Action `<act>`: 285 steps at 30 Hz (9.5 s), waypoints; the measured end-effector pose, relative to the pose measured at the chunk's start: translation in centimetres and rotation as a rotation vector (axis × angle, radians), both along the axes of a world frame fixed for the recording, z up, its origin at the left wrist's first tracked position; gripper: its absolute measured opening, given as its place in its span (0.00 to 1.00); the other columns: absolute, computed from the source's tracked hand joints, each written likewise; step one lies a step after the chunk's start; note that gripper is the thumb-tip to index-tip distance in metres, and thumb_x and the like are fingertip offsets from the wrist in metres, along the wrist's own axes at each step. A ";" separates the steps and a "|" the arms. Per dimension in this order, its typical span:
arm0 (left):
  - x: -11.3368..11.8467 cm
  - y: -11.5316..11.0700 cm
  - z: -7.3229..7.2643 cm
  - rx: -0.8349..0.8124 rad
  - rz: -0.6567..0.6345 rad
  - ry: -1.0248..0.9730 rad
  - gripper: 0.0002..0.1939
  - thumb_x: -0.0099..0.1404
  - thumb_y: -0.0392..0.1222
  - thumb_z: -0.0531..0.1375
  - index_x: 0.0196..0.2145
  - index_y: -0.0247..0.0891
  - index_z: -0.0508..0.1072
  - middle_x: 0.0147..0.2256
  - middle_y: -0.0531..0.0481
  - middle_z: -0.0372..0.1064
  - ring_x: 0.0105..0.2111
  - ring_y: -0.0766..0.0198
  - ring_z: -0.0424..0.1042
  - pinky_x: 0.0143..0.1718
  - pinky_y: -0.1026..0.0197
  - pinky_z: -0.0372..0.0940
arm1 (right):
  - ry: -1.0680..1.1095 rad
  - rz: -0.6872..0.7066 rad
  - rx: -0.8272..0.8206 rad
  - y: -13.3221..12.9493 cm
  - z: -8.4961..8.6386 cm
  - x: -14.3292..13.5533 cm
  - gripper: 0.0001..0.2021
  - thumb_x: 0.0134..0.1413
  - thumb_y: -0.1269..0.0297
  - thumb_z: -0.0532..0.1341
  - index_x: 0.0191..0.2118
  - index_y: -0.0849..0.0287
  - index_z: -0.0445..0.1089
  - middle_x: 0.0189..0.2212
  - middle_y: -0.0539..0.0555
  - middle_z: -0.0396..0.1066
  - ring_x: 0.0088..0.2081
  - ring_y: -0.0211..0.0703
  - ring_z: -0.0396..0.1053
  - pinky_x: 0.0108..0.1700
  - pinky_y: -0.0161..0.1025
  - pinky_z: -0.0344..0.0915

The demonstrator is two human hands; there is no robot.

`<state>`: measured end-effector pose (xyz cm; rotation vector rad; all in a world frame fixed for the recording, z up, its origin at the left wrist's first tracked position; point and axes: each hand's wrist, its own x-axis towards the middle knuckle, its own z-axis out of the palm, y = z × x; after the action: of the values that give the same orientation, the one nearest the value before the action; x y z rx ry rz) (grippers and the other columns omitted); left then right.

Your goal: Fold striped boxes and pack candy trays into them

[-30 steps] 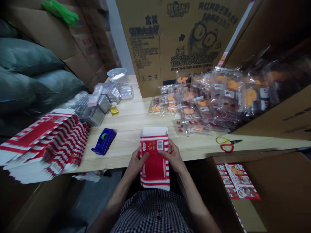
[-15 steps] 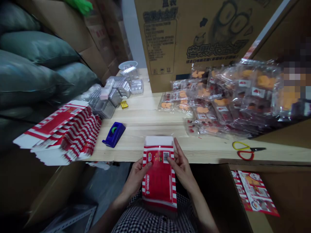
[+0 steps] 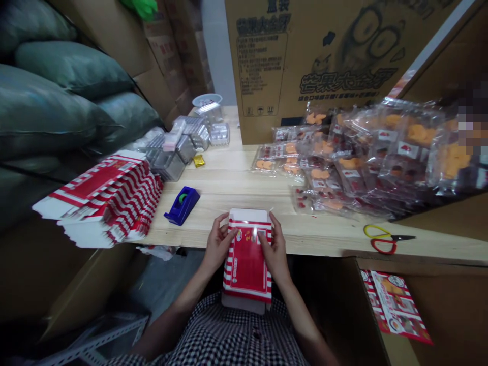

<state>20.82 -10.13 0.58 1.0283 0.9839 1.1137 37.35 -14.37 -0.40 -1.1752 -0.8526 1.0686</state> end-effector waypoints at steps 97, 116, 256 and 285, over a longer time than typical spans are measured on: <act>-3.3 2.1 -0.7 -0.010 -0.279 0.174 0.15 0.68 0.51 0.58 0.33 0.35 0.70 0.27 0.54 0.66 0.27 0.70 0.62 0.29 0.67 0.58 | 0.016 0.305 -0.208 2.0 0.0 4.4 0.14 0.48 0.53 0.71 0.41 0.51 0.81 0.47 0.53 0.77 0.42 0.45 0.75 0.46 0.41 0.70; -3.7 3.5 0.0 -0.422 -0.324 -0.225 0.23 0.55 0.38 0.70 0.49 0.33 0.78 0.48 0.38 0.77 0.41 0.58 0.78 0.45 0.60 0.69 | 0.157 0.368 -0.219 2.2 0.3 3.8 0.20 0.50 0.57 0.71 0.50 0.50 0.74 0.43 0.52 0.78 0.39 0.44 0.75 0.44 0.42 0.71; -6.2 2.7 3.7 0.109 -0.502 0.453 0.19 0.69 0.50 0.57 0.46 0.32 0.78 0.39 0.43 0.78 0.39 0.59 0.75 0.42 0.61 0.68 | -0.030 0.596 -0.275 2.5 3.0 4.0 0.21 0.52 0.47 0.68 0.46 0.56 0.78 0.39 0.56 0.80 0.39 0.48 0.75 0.44 0.44 0.70; -5.9 0.0 3.7 0.270 -0.369 0.744 0.14 0.69 0.45 0.58 0.45 0.42 0.81 0.43 0.48 0.80 0.42 0.58 0.78 0.42 0.61 0.69 | 0.029 0.530 -0.269 0.4 0.9 3.1 0.18 0.55 0.49 0.66 0.48 0.51 0.77 0.41 0.54 0.80 0.40 0.48 0.77 0.48 0.46 0.69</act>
<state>14.90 -10.11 4.26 1.8348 1.1633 0.5549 40.44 -14.00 0.48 -1.1771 -1.0518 1.6698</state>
